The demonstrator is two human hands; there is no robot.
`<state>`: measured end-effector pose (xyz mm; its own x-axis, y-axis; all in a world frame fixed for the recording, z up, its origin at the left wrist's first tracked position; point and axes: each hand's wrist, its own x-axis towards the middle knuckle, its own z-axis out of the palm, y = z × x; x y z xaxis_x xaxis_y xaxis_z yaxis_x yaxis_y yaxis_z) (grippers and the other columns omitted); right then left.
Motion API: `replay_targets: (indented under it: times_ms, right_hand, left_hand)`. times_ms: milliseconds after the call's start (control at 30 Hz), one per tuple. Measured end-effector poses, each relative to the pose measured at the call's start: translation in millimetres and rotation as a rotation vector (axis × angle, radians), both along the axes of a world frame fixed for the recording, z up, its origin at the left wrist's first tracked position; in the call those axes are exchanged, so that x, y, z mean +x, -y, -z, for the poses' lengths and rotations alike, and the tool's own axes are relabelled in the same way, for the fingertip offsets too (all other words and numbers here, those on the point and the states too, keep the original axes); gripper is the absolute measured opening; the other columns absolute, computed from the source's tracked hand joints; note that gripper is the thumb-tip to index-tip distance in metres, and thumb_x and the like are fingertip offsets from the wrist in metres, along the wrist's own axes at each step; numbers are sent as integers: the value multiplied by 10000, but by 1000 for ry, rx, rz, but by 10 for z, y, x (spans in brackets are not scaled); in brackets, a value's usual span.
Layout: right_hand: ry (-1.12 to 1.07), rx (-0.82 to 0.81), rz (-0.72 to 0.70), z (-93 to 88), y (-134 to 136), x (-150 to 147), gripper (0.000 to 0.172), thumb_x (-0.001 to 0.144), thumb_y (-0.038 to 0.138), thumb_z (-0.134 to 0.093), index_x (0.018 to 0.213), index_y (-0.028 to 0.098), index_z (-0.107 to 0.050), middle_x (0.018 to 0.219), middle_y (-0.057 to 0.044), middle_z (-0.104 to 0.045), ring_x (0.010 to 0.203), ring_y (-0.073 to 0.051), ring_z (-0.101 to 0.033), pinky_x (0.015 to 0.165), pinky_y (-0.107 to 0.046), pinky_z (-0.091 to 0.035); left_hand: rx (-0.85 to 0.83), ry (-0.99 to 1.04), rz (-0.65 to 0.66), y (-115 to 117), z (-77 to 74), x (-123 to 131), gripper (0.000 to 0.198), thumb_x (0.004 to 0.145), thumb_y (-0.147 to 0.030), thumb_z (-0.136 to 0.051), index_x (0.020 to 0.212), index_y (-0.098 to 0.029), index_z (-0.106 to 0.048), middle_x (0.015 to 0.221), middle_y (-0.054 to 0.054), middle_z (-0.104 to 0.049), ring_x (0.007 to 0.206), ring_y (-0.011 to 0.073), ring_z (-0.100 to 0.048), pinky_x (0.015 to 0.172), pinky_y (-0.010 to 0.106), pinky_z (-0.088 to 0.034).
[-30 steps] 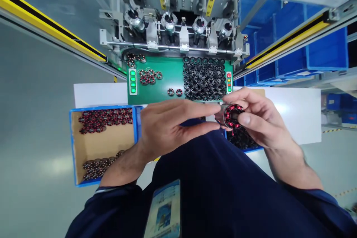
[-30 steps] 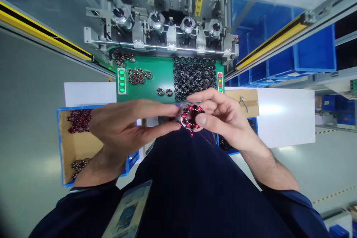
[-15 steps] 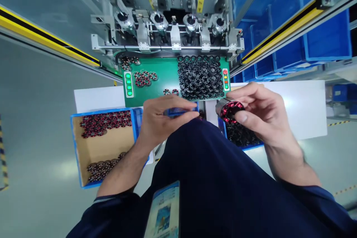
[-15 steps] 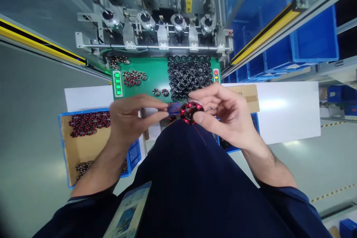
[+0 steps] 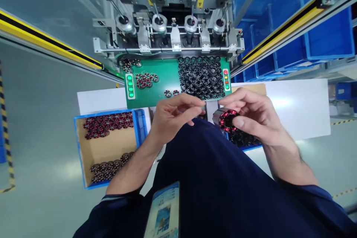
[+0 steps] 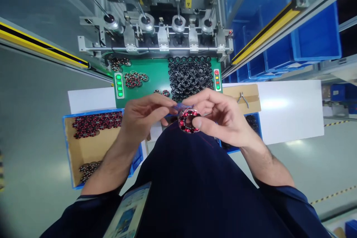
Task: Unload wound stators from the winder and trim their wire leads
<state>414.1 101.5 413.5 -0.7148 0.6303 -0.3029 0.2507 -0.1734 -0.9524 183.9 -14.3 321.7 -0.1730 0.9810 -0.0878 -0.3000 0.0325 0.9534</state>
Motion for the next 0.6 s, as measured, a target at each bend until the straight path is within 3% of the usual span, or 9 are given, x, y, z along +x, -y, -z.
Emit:
replay_targets:
  times_ms: [100,267,367,533,600]
  right_hand:
    - [-15,-10,-41,17,7,-31,413,1002,532,-1000,1310,290,-869,933,-24,-841,779,-187,-795,689,-301,-662]
    - [-6,-5,-65,102,41,-91,413,1013,466,-1001,1344,279,-837,927,-9,-805,813,-183,-794,741,-303,-692]
    - [-54,-23,-73,160,58,-116,384,1034,398,-987,1360,284,-819,948,-4,-816,825,-170,-809,765,-290,-699]
    - [-173,-18,-33,153,45,-117,416,1054,387,-962,1415,288,-780,991,-10,-841,835,-167,-832,747,-269,-691]
    - [-161,14,-29,116,41,-121,461,1046,385,-970,1447,296,-761,978,-3,-831,818,-161,-824,729,-258,-682]
  left_hand:
    - [97,-73,60,-8,-144,-66,163,987,-350,-1003,1136,-312,-950,1180,49,-900,992,200,-863,566,195,-595]
    - [184,-107,40,-24,-258,-86,97,981,-244,-995,1004,-319,-937,1152,35,-888,1007,180,-841,604,183,-576]
    - [159,-88,48,11,-182,-70,90,1061,-287,-908,974,-275,-888,1144,61,-861,989,183,-823,658,205,-644]
    - [31,-18,138,102,117,-43,204,1154,-412,-771,1027,-256,-803,1145,67,-825,969,183,-825,692,236,-714]
    - [2,-112,65,138,176,-70,173,1157,-430,-769,1080,-276,-787,1144,53,-844,1046,202,-859,800,286,-752]
